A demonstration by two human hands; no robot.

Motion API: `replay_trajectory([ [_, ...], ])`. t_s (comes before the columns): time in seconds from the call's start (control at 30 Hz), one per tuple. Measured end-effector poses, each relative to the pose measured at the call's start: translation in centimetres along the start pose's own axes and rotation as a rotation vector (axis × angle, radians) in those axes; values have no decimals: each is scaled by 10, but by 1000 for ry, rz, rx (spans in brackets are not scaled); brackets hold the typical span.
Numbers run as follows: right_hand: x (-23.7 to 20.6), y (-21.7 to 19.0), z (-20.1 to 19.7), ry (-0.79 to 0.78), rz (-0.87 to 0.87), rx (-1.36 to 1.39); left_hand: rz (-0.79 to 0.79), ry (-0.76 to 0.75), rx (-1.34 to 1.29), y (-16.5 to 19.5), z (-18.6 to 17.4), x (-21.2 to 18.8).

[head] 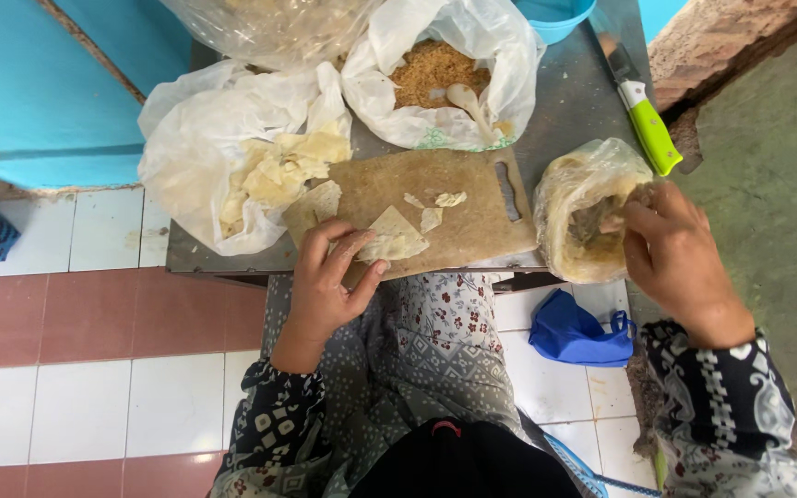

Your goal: The person sits at a low table and fills thin pastry wrappers with a brown filling, pinching the wrappers closed and placing the filled pieces on the cutting board. They take wrappers from a plastic bag, scoop filling with a spoon, and near the end use a knife to cut pieces of dough on the board.

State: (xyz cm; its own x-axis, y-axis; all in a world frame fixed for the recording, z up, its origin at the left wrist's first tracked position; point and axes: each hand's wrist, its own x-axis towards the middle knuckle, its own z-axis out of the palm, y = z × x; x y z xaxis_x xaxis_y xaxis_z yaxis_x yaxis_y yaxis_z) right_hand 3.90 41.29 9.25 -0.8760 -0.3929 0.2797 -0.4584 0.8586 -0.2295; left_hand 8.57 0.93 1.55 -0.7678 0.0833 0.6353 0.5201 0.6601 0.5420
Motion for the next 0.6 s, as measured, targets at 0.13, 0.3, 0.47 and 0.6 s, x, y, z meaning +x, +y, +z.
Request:
replay_trajectory([
  [0.13,-2,-18,-12,127,-16,-10,22,8,140,8,-9,2],
  [0.3,7,-61,-15,71,-53,266,95,-69,257,19,-10,3],
  [0.47,53,-121,28,-35,-298,362,135,-107,343,19,-7,4],
  [0.6,77,-146,45,-112,-329,126,181,-110,331,15,-5,-1],
])
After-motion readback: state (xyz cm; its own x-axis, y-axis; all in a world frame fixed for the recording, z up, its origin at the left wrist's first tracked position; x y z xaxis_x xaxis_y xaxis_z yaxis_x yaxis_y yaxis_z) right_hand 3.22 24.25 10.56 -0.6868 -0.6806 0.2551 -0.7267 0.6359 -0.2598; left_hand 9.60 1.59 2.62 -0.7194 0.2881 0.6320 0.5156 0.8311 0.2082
